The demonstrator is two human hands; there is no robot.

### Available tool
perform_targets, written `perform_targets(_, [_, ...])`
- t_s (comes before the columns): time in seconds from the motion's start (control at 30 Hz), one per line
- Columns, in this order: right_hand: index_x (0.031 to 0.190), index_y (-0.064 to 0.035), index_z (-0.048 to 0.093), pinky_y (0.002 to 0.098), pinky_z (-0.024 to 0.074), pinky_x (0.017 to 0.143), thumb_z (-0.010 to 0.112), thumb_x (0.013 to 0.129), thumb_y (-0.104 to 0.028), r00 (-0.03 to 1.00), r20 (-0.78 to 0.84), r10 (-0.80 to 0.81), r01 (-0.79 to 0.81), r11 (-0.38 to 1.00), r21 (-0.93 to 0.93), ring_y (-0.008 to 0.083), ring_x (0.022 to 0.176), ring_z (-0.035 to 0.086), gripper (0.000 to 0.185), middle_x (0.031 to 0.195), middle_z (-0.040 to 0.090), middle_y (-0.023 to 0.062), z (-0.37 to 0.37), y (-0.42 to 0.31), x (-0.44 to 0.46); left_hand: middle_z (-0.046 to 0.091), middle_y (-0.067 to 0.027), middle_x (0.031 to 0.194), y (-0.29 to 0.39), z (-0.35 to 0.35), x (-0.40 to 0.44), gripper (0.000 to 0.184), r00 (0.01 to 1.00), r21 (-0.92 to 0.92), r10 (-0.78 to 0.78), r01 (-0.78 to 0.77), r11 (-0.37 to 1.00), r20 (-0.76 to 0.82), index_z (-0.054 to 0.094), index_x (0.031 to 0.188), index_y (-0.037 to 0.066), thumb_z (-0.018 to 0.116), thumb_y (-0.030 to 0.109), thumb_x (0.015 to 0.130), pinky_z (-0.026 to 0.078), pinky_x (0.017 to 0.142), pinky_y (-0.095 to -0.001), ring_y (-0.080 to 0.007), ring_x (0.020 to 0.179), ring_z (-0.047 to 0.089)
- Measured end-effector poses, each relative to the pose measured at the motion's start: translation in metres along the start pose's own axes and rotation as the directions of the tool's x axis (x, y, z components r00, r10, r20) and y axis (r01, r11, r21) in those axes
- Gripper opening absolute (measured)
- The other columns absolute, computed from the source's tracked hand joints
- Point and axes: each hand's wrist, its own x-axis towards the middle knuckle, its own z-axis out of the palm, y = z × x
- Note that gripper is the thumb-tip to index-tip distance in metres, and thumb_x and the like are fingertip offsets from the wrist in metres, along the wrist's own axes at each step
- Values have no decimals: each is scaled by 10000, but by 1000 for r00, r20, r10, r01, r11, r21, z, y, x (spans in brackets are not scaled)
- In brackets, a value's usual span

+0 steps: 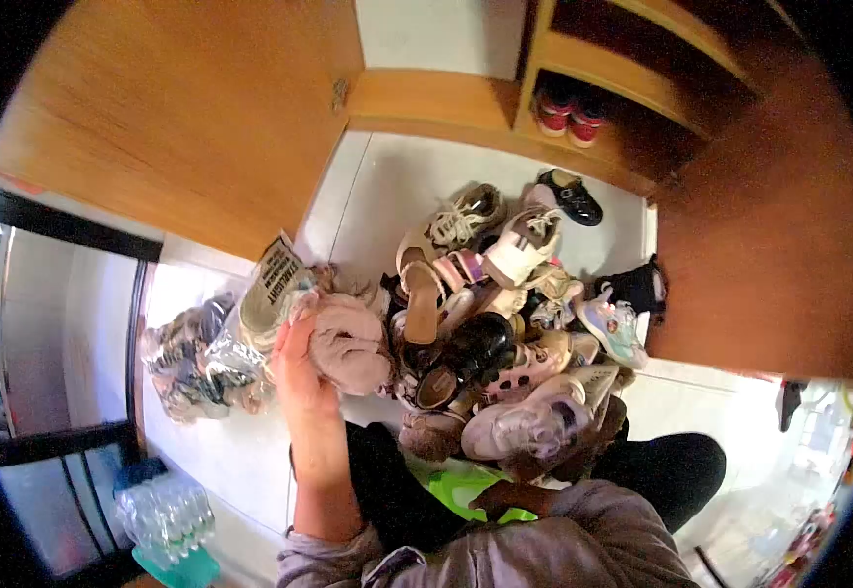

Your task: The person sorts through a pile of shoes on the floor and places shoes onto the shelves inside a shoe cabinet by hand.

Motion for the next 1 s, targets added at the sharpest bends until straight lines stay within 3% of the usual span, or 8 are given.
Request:
perform_targets(0.23, [1216,-71,487,473,456,733,564,787,-456,995,-72,72,-87,969,-231,328,895,587,582,1016,596,184,14,28,52,569,-90,861,28,7,-44,160,956,-85,292,-291,953,5,537,907,13,532,127,794,496,678,-317,-209,778,574])
perform_targets(0.37, [1144,-98,541,452,482,737,467,858,-410,879,-402,256,-288,957,-21,339,843,603,430,978,614,172,-120,-108,-122,559,-101,892,84,-12,-69,189,884,-200,458,-467,861,-92,509,940,19,539,148,805,492,702,-350,-229,829,564])
perform_targets(0.43, [1034,-57,570,464,486,710,532,811,-321,599,-747,288,-312,943,113,336,807,603,347,910,614,194,-146,-164,-221,557,-97,896,111,-8,-92,182,842,-191,530,-539,821,-99,517,934,27,545,156,809,488,717,-350,-226,840,561])
perform_targets(0.47, [1068,-64,554,463,483,719,546,802,-305,218,-976,23,-255,966,-34,328,840,594,359,1010,589,175,-134,-145,-237,557,-95,898,120,-14,-101,178,819,-172,562,-574,801,-117,521,930,31,548,160,810,486,724,-350,-225,846,559])
perform_targets(0.5, [1113,-43,520,438,470,784,569,784,-279,197,-958,210,-310,940,142,333,925,568,407,1102,547,165,-145,-167,-285,558,-94,903,126,-26,-104,175,799,-112,594,-601,791,-94,525,922,33,553,163,809,485,727,-345,-222,848,560])
perform_targets(0.63, [1280,-22,391,413,273,1038,676,697,-189,-687,-691,-225,-595,720,357,356,1246,325,670,1332,355,228,-133,-136,-396,570,-86,914,151,-72,-118,159,799,16,602,-602,799,-6,564,891,24,570,159,807,479,734,-314,-192,847,558])
perform_targets(0.9, [1308,-6,249,406,346,946,641,771,-282,-926,-377,11,-201,832,516,370,1152,431,720,1251,430,249,-169,-60,-474,593,-67,851,121,-204,-73,158,874,267,480,-446,854,-76,598,872,3,572,153,829,463,682,-270,-155,760,553])
perform_targets(1.0, [1276,-54,265,434,398,860,589,803,-317,-952,-295,78,-116,803,585,388,1047,513,631,1136,527,237,-173,-32,-477,611,-78,837,77,-307,-40,204,898,629,439,-349,695,13,604,897,-21,619,154,793,459,604,-254,-146,665,548])
